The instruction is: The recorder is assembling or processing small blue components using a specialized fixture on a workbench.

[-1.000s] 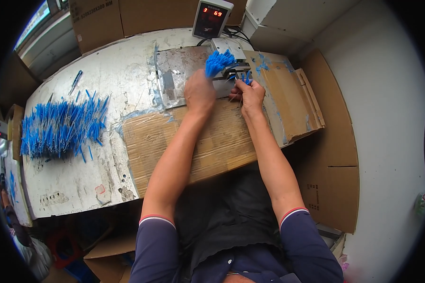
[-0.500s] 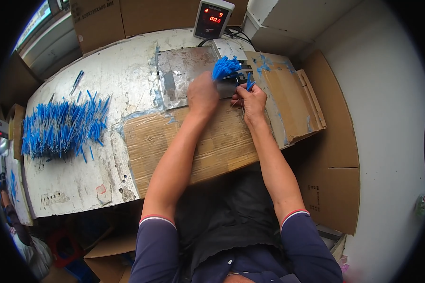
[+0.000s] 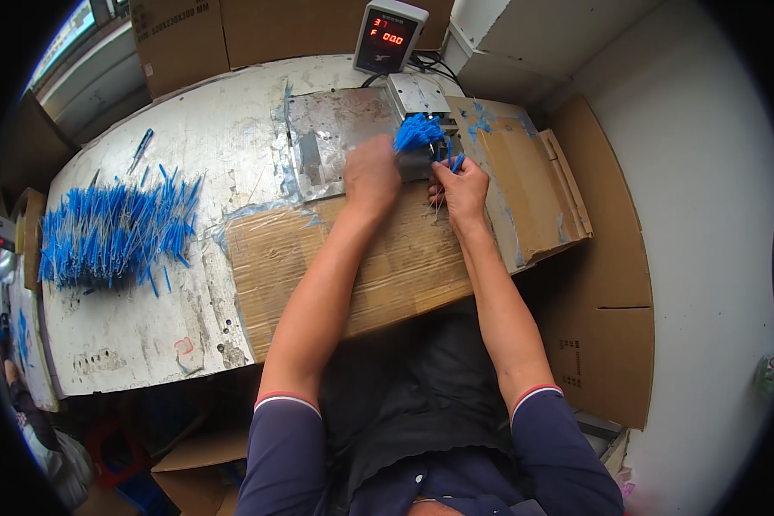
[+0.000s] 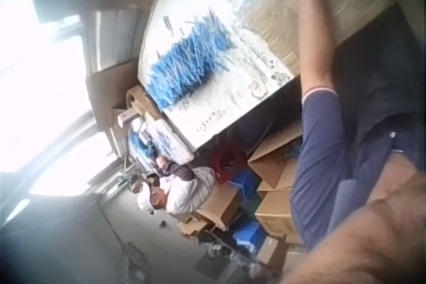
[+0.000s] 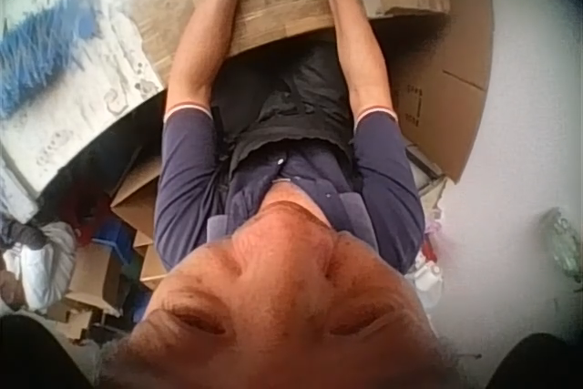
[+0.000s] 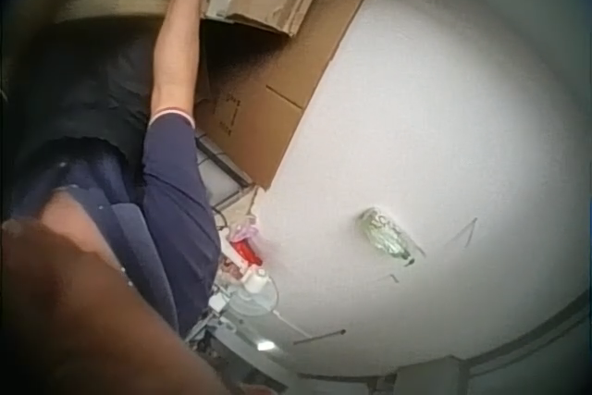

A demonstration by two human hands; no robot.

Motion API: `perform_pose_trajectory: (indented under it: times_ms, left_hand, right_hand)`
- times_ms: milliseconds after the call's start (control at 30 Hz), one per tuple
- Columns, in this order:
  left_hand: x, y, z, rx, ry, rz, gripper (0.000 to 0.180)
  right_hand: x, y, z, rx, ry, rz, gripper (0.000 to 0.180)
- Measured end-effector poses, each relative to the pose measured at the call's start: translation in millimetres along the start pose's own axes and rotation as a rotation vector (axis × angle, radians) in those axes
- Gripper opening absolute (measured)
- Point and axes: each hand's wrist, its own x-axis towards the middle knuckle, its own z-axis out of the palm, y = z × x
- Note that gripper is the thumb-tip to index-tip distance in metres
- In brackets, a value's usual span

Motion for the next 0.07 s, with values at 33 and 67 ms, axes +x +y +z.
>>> perform_pose_trajectory:
  times_ms: [33,67]
  left_hand:
    - [0.2,0.7,1.1,0.021,0.003,0.025,0.02]
    - [-1.3,0.8,1.4,0.044,0.003,0.047,0.024]
  right_hand:
    - [0.9,2.1,0.1,-0.017,0.031,-0.009,0.012]
    - [1.0,2.8,-2.5,-0.002,-0.012,-0.004,0.013]
